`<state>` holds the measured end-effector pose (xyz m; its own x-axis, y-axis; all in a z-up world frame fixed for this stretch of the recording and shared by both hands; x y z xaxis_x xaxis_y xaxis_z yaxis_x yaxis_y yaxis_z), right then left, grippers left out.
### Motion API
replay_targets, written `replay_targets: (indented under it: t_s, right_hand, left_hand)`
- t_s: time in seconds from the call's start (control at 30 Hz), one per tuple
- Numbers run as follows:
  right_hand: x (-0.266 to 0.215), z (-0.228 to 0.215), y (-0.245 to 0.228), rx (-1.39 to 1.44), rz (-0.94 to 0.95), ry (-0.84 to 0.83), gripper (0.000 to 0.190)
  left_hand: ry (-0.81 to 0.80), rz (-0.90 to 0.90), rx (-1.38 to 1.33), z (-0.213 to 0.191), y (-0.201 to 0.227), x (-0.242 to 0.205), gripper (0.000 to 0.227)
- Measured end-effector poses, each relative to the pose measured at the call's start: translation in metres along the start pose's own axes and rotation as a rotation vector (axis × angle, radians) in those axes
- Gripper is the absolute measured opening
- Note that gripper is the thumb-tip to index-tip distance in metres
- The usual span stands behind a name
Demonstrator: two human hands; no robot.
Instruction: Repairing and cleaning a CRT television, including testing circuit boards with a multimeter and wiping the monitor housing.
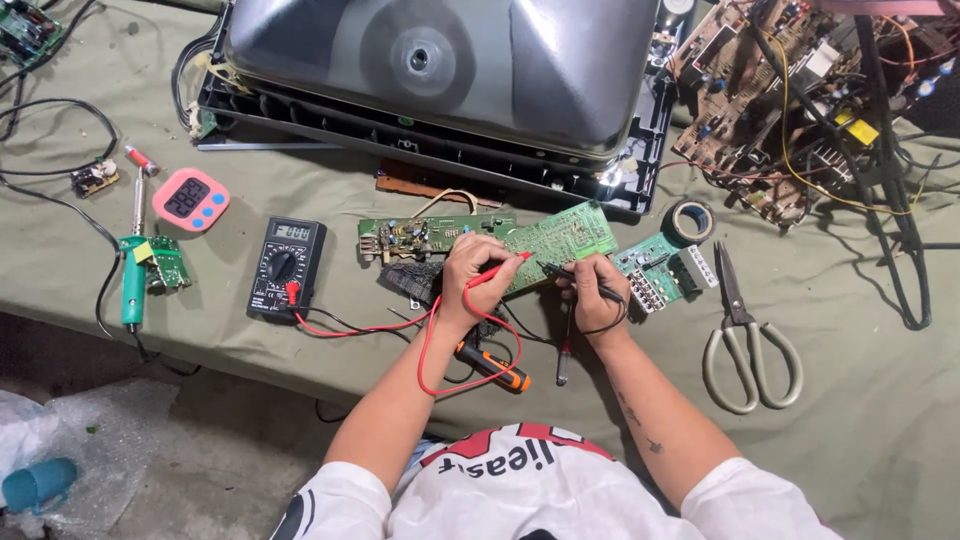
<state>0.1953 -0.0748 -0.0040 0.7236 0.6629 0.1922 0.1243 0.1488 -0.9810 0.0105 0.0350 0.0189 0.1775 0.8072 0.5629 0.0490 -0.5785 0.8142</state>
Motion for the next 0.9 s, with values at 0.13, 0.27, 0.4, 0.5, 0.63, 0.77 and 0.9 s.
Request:
replay_targets:
  t_s: [0.13, 0.27, 0.4, 0.5, 0.63, 0.77, 0.9]
  right_hand:
    - [0.0, 0.0, 0.002, -0.003, -0.01, -0.001, 0.032]
    - [0.0, 0.0, -0.003, 0.002, 0.018, -0.02, 0.031]
    - [0.0, 0.001, -0.007, -0.005, 0.023, -0.031, 0.031]
    - [0.0, 0.001, -0.005, -0.016, 0.022, -0.036, 0.031]
    - [0.001, 0.002, -0.007, -0.007, 0.028, -0.036, 0.031]
    - [0.0, 0.001, -0.006, 0.001, 0.032, -0.035, 0.03]
    - [0.0, 0.002, -0.007, -0.01, 0.022, -0.037, 0.03]
  left_hand:
    - [-0.025, -0.004, -0.002, 0.0, -0.001, 0.0, 0.01]
    - [-0.04, -0.003, 0.003, 0.001, -0.002, -0.001, 0.01]
    - [-0.005, 0.005, 0.042, 0.001, 0.001, -0.002, 0.01]
    - [0.033, -0.03, 0.032, 0.0, 0.005, 0.0, 0.011]
    - [-0.005, -0.005, 0.013, -0.001, 0.002, 0.002, 0.011]
    - [-0.04, 0.01, -0.008, -0.001, 0.003, 0.001, 0.012]
    - [0.017, 0.027, 0.028, 0.0, 0.011, 0.004, 0.012]
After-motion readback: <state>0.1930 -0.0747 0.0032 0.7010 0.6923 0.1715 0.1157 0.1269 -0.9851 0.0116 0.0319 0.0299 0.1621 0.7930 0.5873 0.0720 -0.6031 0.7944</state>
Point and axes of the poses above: each hand's wrist, its own x-axis towards the middle knuckle, its own z-axis out of the palm, y = z × x, the point moved 4 cm from there along x, towards the middle knuckle, and after that the axes turned 9 degrees about y, right-handed, at the moved point
